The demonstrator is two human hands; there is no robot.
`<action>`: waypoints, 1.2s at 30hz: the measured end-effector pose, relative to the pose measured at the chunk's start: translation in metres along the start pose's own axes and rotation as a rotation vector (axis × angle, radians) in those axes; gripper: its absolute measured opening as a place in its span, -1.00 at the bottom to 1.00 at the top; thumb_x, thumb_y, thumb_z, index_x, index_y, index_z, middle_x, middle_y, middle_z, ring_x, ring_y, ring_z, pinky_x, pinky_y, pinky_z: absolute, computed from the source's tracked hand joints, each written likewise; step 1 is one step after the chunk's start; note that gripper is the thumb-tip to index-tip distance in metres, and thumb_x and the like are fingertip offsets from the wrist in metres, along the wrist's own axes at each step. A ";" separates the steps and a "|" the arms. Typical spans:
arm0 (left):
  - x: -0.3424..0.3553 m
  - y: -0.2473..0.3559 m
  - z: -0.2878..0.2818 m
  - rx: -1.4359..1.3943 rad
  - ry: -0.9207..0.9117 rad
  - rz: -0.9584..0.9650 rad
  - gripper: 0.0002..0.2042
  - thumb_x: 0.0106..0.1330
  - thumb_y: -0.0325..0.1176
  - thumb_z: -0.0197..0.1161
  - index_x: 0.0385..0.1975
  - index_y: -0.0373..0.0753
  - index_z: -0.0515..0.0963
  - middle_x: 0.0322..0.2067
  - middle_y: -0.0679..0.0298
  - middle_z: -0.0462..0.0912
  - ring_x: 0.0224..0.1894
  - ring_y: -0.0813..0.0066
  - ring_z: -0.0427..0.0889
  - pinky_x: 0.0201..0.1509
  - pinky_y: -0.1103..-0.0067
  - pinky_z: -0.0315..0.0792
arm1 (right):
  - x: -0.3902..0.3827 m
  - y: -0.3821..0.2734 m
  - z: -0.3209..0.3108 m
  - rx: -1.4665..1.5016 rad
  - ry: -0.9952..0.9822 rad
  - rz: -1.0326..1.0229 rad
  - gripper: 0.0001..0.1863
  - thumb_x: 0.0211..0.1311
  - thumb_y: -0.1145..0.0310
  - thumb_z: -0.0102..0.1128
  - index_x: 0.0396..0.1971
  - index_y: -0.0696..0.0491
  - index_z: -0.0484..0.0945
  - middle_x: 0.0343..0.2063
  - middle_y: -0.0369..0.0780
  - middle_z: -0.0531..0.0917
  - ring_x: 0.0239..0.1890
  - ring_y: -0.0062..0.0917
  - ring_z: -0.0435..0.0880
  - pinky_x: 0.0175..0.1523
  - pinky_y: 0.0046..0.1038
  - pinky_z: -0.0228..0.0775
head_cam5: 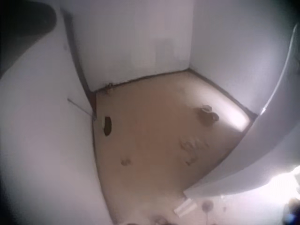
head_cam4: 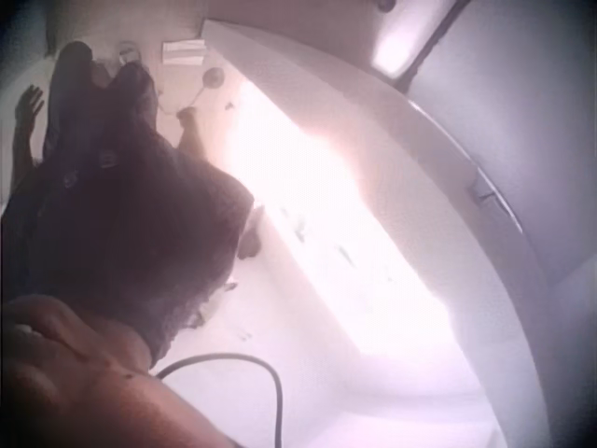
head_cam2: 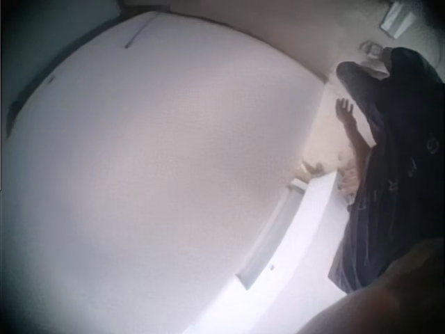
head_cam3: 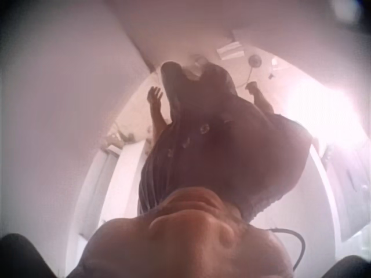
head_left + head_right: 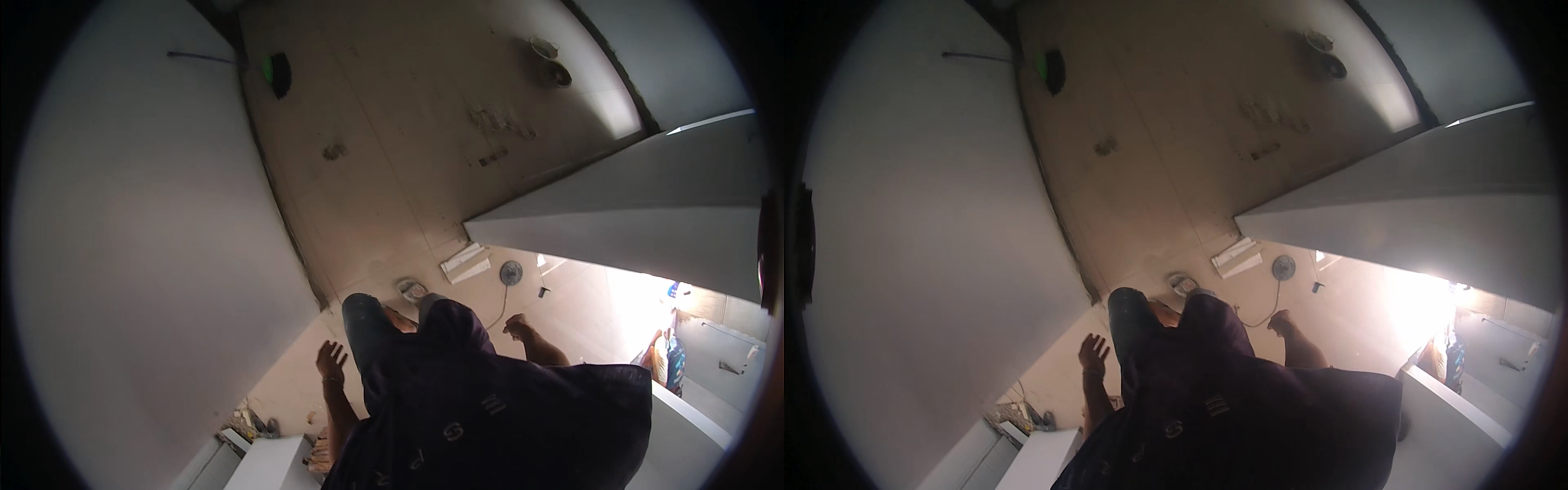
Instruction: The person applies grout to the joints between floor tiles using a rubber float and a grout float. They press the material into the gaps, smooth the surface, and wipe excess grout from the tile faces.
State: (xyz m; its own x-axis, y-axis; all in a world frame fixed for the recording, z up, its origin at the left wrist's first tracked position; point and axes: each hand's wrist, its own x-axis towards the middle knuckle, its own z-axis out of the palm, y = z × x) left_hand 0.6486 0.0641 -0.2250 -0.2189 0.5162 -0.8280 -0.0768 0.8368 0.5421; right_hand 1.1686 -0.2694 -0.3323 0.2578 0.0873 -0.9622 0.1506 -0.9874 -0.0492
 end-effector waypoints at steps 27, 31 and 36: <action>0.232 0.456 0.415 0.671 -0.225 0.239 -0.44 0.44 -0.03 0.17 0.36 -0.15 0.34 0.22 0.08 0.50 0.18 0.09 0.52 0.19 0.12 0.45 | 0.121 -0.412 -0.236 0.770 0.436 -0.220 -0.76 0.13 0.19 0.37 -0.35 0.04 0.79 -0.35 -0.16 0.81 -0.28 -0.43 0.80 -0.11 -0.37 0.63; 0.215 0.418 0.418 1.378 -0.712 0.627 -0.57 0.56 -0.24 0.07 0.34 -0.26 0.38 0.22 0.03 0.52 0.27 0.13 0.51 0.15 0.19 0.62 | 0.300 -0.365 -0.244 0.550 0.582 -0.156 -0.68 0.16 0.14 0.22 -0.37 0.08 0.78 -0.37 -0.04 0.79 -0.30 -0.16 0.79 -0.10 -0.15 0.62; 0.153 0.275 0.520 1.118 -0.039 -0.302 -0.52 0.51 -0.19 0.15 0.32 -0.32 0.40 0.36 0.02 0.38 0.29 0.10 0.48 0.43 0.01 0.29 | 0.534 -0.362 -0.387 0.508 0.453 -0.090 -0.67 0.25 0.25 0.11 -0.30 0.24 0.68 -0.20 0.16 0.69 -0.07 0.06 0.68 0.09 -0.01 0.52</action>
State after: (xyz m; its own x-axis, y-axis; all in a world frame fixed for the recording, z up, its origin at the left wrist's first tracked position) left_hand 1.1002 0.4676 -0.2774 -0.3063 0.2566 -0.9167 0.7861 0.6113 -0.0915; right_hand 1.6209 0.1861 -0.7245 0.6559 0.1091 -0.7469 -0.2475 -0.9037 -0.3493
